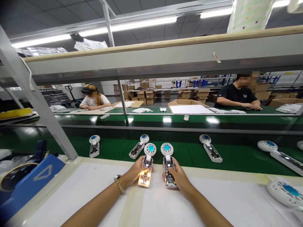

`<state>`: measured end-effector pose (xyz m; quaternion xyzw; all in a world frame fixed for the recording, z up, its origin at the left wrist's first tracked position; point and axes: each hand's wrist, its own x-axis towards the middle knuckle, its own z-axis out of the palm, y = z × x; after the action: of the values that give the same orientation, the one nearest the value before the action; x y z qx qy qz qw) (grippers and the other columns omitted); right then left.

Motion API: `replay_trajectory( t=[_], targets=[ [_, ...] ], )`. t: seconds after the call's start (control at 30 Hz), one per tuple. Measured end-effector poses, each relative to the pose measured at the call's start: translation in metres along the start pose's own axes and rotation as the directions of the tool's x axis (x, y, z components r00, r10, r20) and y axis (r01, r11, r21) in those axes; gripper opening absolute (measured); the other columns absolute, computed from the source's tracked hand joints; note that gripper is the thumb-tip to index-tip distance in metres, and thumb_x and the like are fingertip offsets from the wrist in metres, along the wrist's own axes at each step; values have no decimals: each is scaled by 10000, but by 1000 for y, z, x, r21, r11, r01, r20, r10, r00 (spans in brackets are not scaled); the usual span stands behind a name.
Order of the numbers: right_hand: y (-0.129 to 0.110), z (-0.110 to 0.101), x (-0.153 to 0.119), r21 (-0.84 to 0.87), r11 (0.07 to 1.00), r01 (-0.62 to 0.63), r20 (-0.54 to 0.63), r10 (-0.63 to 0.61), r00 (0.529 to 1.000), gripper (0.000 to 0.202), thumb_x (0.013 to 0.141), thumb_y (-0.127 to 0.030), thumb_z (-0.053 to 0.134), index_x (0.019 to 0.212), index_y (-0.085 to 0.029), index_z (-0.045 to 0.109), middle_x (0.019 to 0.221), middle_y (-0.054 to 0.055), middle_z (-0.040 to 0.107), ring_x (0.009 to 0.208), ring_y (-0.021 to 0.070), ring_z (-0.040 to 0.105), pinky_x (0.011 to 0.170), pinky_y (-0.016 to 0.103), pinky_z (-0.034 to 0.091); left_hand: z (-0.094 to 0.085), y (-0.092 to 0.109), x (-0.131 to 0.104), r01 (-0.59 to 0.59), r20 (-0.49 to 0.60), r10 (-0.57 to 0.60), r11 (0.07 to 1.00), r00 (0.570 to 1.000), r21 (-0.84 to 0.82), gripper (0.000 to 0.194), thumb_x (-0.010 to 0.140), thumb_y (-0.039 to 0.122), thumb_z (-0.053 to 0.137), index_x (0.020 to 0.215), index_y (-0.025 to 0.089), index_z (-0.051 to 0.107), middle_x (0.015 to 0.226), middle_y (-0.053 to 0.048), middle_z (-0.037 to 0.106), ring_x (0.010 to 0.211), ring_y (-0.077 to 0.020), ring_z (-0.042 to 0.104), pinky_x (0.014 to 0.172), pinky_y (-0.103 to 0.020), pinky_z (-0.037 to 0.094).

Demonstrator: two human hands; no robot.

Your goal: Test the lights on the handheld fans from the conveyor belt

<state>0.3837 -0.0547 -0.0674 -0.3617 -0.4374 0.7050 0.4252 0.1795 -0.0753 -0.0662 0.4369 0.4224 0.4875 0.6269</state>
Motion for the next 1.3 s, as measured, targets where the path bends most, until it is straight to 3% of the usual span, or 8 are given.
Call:
replay_trajectory(
  t=[0.27, 0.4, 0.6, 0.9, 1.1, 1.3],
  targets=[
    [1, -2, 3, -10, 1000, -23, 7, 23, 1000, 644, 679, -393, 656, 1228, -229, 362, 902, 43, 642, 651, 202, 635, 595, 330, 495, -4, -1, 1, -15, 43, 16, 1000, 999, -20, 418, 651, 107, 609, 1003, 163, 390, 886, -67, 589, 892, -226, 609, 792, -363, 435],
    [3, -5, 3, -13, 1000, -24, 71, 25, 997, 720, 681, -386, 657, 1283, -205, 304, 919, 65, 654, 681, 207, 643, 645, 336, 487, -4, -2, 2, -12, 45, 14, 999, 999, -39, 445, 636, 120, 648, 996, 165, 389, 891, -64, 580, 886, -230, 609, 760, -349, 441],
    [0, -7, 0, -38, 999, -16, 143, 22, 989, 778, 668, -403, 678, 1302, -160, 298, 780, 62, 674, 726, 216, 638, 719, 344, 468, -11, -8, 4, -36, 101, 37, 999, 994, -12, 530, 624, 130, 712, 1051, 172, 401, 941, -76, 579, 924, -229, 594, 802, -369, 438],
    [3, -9, 1, 15, 1000, 16, 128, -18, 992, 676, 624, -377, 722, 1208, -242, 409, 1086, 82, 588, 798, 229, 638, 723, 371, 491, -12, -9, 4, -32, 100, 30, 999, 995, 15, 535, 638, 150, 713, 1071, 174, 400, 954, -95, 599, 942, -234, 592, 811, -375, 436],
    [6, -14, 3, 23, 1000, -7, 143, 3, 990, 708, 680, -340, 693, 1269, -238, 314, 1063, 87, 606, 842, 244, 645, 765, 398, 493, -11, -8, 4, -28, 113, 26, 999, 993, 15, 535, 645, 149, 706, 1074, 168, 389, 947, -106, 609, 947, -237, 590, 804, -373, 438],
    [4, -15, 1, 12, 1000, 5, 173, -7, 985, 667, 692, -348, 691, 1256, -236, 353, 1011, 79, 630, 815, 235, 651, 775, 395, 491, -12, -9, 5, -30, 110, 28, 999, 994, 17, 534, 636, 151, 717, 1068, 174, 404, 971, -97, 596, 943, -233, 592, 800, -364, 442]
  ],
)
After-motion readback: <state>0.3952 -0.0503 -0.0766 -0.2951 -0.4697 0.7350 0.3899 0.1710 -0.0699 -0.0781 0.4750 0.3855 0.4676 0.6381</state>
